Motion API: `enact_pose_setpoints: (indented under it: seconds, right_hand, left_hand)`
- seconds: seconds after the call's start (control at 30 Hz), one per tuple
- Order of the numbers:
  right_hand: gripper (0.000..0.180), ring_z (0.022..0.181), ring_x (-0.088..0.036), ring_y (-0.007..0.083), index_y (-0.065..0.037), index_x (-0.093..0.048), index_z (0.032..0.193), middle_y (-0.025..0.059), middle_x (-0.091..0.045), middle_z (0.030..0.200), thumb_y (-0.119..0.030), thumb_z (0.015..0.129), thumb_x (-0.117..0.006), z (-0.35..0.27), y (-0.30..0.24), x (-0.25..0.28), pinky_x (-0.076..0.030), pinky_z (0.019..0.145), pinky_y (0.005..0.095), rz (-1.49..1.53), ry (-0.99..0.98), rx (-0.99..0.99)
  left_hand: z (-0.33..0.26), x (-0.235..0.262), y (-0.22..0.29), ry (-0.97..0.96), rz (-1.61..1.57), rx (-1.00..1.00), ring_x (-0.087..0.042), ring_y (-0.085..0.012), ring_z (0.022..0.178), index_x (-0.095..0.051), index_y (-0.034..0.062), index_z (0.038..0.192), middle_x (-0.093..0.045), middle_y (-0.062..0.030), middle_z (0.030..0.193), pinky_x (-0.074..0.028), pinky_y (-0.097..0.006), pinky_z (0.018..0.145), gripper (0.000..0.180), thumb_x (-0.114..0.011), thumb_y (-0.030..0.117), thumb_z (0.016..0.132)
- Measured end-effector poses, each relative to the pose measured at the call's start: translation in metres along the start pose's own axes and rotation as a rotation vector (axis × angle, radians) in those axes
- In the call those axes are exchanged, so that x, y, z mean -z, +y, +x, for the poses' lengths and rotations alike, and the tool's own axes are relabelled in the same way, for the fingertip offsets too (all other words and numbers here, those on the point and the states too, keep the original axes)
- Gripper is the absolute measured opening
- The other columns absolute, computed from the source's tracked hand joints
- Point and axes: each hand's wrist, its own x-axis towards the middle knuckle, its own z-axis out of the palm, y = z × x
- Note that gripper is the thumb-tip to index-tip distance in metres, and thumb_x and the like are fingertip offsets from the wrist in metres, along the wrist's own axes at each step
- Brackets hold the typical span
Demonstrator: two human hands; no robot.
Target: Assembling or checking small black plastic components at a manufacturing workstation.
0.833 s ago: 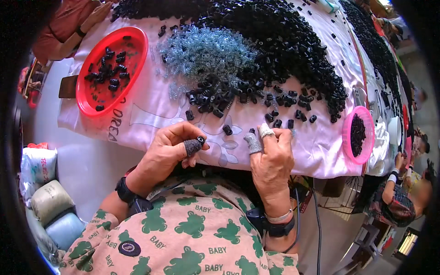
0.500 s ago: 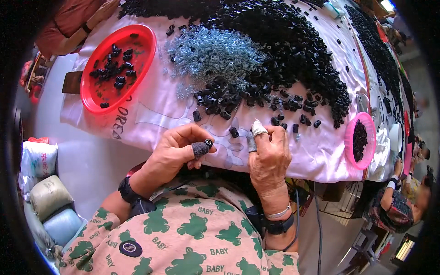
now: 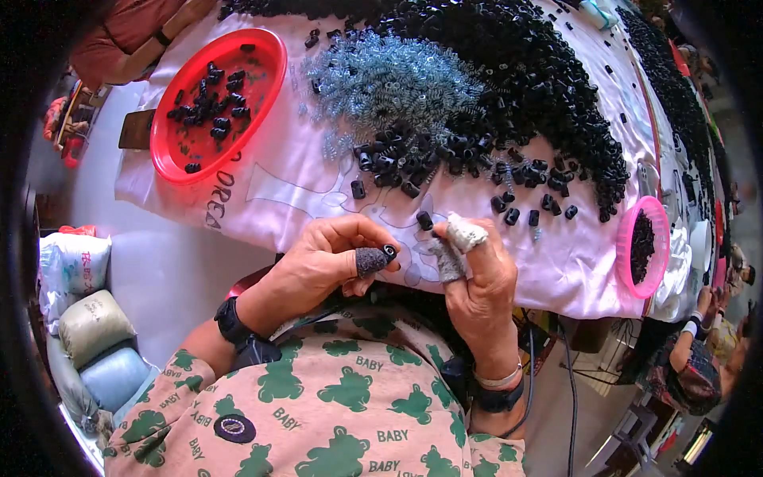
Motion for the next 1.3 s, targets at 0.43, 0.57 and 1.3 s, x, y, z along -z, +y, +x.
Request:
enact_pose_setpoints:
  seconds: [0.43, 0.57, 1.3]
  right_hand:
    - [0.028, 0.094, -0.063, 0.0130, 0.001, -0.063, 0.110, 0.0055, -0.063, 0.101, 0.005, 0.083, -0.068, -0.010, -0.010, -0.010, -0.050, 0.084, 0.0251, 0.493, -0.033, -0.239]
    - [0.028, 0.092, -0.063, 0.0141, 0.000, -0.064, 0.109, 0.0064, -0.064, 0.101, 0.007, 0.082, -0.066, -0.005, -0.008, -0.010, -0.050, 0.083, 0.0260, 0.469, -0.072, -0.186]
    - [0.044, 0.084, -0.064, 0.0266, -0.003, -0.067, 0.113, 0.0118, -0.064, 0.096, 0.009, 0.071, -0.069, -0.001, -0.016, -0.011, -0.053, 0.072, 0.0329, -0.138, -0.061, 0.244]
  left_hand:
    - [0.000, 0.001, -0.001, -0.003, -0.002, 0.006, -0.057, -0.0062, 0.064, -0.064, -0.0003, 0.108, -0.069, -0.0076, 0.091, -0.047, -0.019, 0.057, 0.021, -0.063, 0.012, 0.092]
    - [0.000, 0.000, 0.000, 0.004, -0.027, 0.001, -0.057, -0.0063, 0.063, -0.064, -0.0002, 0.108, -0.069, -0.0076, 0.091, -0.046, -0.019, 0.056, 0.020, -0.063, 0.013, 0.092]
    - [0.001, -0.004, -0.005, 0.084, -0.005, -0.007, -0.054, -0.0047, 0.057, -0.064, -0.0006, 0.106, -0.067, -0.0036, 0.083, -0.042, -0.018, 0.051, 0.018, -0.064, 0.008, 0.090]
